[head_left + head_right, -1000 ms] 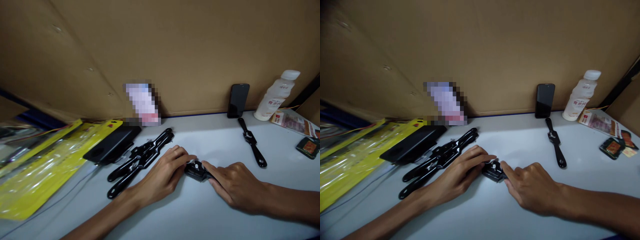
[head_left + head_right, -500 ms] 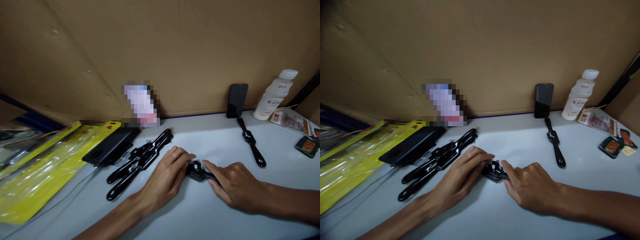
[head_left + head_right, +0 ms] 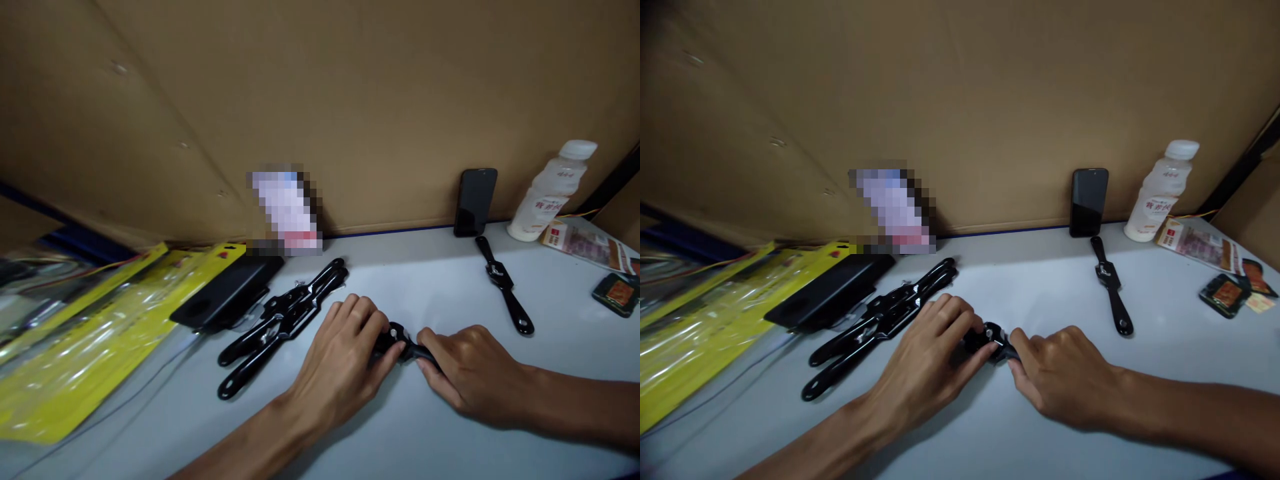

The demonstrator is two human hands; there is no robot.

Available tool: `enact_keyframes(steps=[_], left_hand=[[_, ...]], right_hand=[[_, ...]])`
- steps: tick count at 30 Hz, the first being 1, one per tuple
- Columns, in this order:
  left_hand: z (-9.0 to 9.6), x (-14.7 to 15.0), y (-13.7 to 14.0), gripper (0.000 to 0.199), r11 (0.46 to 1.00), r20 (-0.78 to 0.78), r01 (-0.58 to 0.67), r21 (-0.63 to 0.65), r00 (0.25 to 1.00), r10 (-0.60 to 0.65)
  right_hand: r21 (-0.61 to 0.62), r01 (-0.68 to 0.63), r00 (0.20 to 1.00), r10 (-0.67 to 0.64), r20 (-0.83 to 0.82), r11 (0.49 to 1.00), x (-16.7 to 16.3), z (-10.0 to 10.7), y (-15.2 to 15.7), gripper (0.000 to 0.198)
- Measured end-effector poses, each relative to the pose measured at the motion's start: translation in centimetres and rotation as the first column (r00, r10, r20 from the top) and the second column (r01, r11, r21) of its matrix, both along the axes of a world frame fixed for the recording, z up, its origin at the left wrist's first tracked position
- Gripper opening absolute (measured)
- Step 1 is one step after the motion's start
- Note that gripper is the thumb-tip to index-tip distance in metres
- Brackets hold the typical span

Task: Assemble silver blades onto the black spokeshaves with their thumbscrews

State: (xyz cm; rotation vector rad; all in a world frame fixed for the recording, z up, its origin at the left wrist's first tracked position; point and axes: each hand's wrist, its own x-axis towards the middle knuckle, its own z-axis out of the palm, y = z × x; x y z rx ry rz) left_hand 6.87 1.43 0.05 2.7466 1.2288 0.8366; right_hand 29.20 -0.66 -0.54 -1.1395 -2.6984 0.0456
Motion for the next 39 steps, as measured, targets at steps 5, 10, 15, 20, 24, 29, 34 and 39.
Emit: enact_keyframes(steps=[5,10,15,20,24,29,34,39], left_hand=[[-0.2,0.2,0.0,0.008,1.0,0.024,0.0,-0.018,1.0,0.0],[-0.1,0.1,0.0,0.014,0.996,0.078,0.067,-0.059,0.995,-0.062],[0.3,-0.2,0.3,0.021,0.977,0.128,0.198,-0.084,0.974,-0.187],[0.5,-0.9,1.0,0.023,0.958,0.097,0.286,-0.038,0.955,-0.281],[0.4,-1.8,1.7,0.023,0.951,0.091,0.284,-0.123,0.957,-0.274],[0.5,-2.5,2.3,0.026,0.954,-0.032,0.282,-0.104,0.957,-0.287],[1.0,-2.8,2.6,0.025,0.941,-0.399,0.322,0.106,0.881,-0.256],[0.9,-2.8,2.8,0.022,0.946,-0.501,0.308,0.098,0.837,-0.22]], right_hand=[[0.011,0.0,1.0,0.0,0.007,1.0,-0.1,0.1,0.0,0.02],[0.022,0.007,0.999,-0.008,0.039,1.0,-0.2,0.1,0.1,0.02],[0.001,0.0,0.998,0.0,0.069,1.0,-0.2,0.3,0.2,0.019],[0.017,-0.009,0.998,0.008,0.062,1.0,-0.2,0.2,0.2,0.02],[0.03,-0.001,0.997,-0.001,0.072,1.0,-0.1,0.1,0.2,0.02],[0.047,0.005,0.998,-0.008,0.068,0.999,-0.1,0.0,0.1,0.018],[0.051,0.002,0.999,-0.004,0.047,0.999,0.0,0.0,0.1,0.018],[0.051,0.009,0.999,-0.011,0.039,0.999,0.0,-0.2,0.1,0.018]])
